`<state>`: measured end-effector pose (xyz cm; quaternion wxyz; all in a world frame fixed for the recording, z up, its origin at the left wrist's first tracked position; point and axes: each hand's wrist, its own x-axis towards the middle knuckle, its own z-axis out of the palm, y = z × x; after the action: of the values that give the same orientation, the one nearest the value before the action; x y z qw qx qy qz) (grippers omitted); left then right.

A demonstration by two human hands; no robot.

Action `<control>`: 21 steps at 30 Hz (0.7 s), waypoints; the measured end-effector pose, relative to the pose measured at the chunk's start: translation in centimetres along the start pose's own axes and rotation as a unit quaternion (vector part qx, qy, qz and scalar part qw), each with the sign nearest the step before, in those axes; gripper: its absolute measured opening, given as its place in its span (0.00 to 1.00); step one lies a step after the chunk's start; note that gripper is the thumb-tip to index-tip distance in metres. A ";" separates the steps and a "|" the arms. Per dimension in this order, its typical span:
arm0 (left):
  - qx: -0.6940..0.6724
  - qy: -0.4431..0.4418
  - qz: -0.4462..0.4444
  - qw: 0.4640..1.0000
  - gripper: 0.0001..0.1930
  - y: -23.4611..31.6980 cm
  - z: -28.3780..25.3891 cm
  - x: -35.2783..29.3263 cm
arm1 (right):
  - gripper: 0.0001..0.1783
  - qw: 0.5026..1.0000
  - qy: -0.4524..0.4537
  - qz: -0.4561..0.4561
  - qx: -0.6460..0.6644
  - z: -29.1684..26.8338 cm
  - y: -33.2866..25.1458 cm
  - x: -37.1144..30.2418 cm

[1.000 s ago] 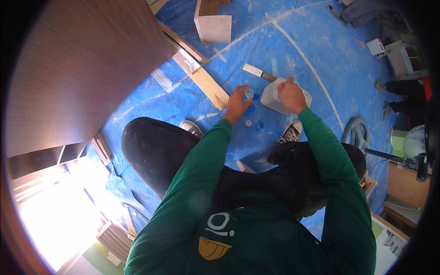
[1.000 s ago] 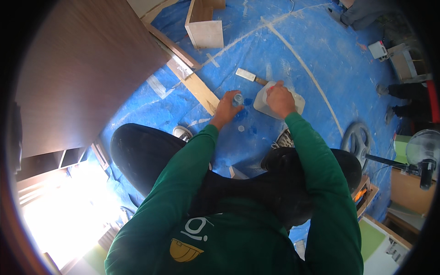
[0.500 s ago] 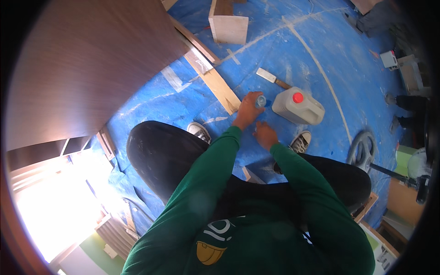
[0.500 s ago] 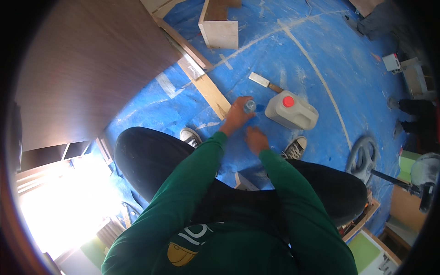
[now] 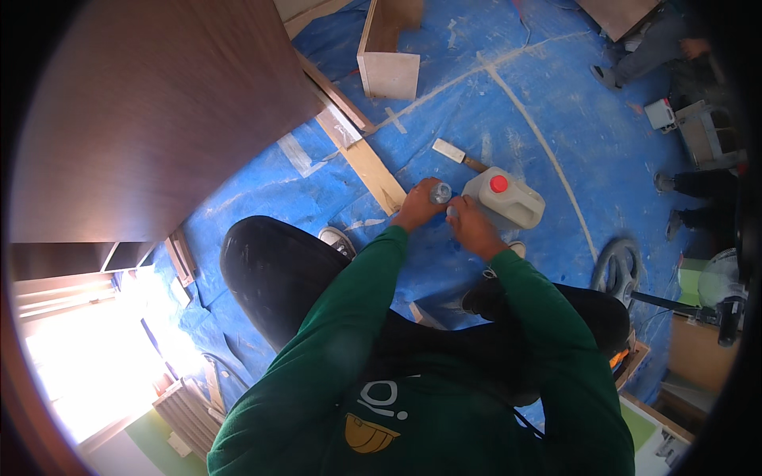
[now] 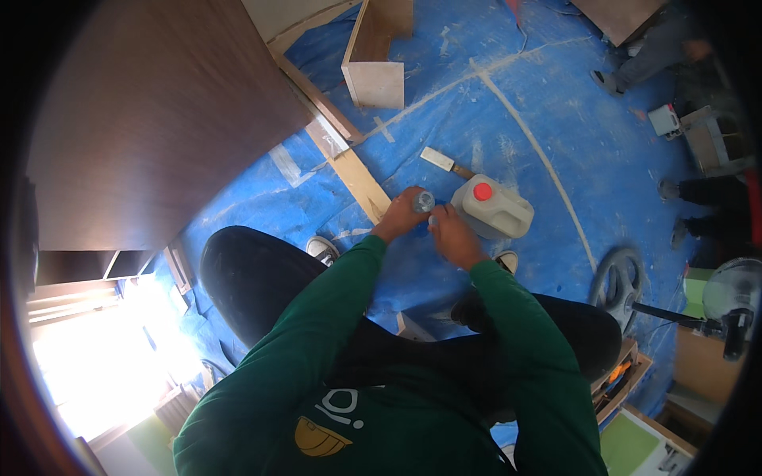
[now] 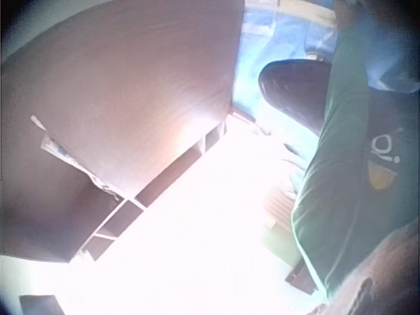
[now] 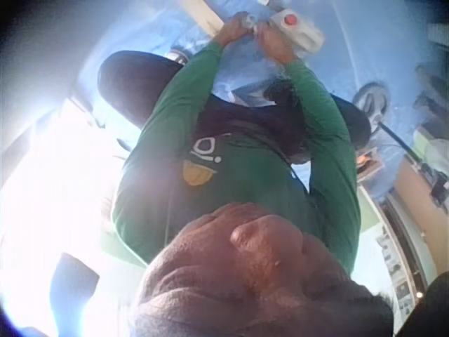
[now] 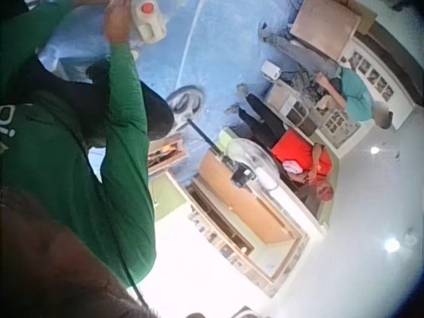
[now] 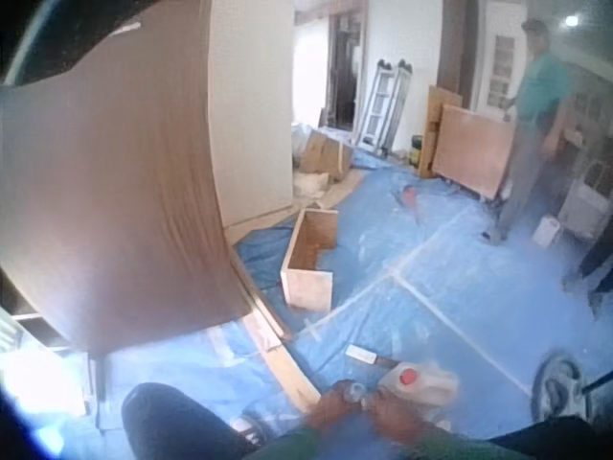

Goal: The person pours liquid from a large white container into a small bottle, then places the bottle on a cabinet. They then use a screwdriver to adjust a hinge on the cabinet door.

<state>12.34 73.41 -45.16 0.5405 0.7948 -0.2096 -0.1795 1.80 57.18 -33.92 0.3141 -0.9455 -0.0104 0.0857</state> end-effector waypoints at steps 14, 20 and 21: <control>-0.059 -0.210 0.097 0.971 0.35 29.3 -10.2 0.4 | 0.16 0.991 0.052 -0.110 0.048 -28.3 -13.4 -2.4; -0.072 -0.290 0.100 0.949 0.29 32.9 -14.3 -0.6 | 0.18 0.976 0.089 -0.173 0.097 -28.9 -16.3 -3.4; -0.070 -0.310 0.087 0.944 0.28 32.9 -14.5 -1.1 | 0.18 0.977 0.076 -0.182 0.085 -28.7 -16.4 -3.7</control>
<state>14.31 74.56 -9.23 0.5165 0.6389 -0.4216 -0.3838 3.58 53.11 -0.93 0.4032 -0.9015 -0.1512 -0.0444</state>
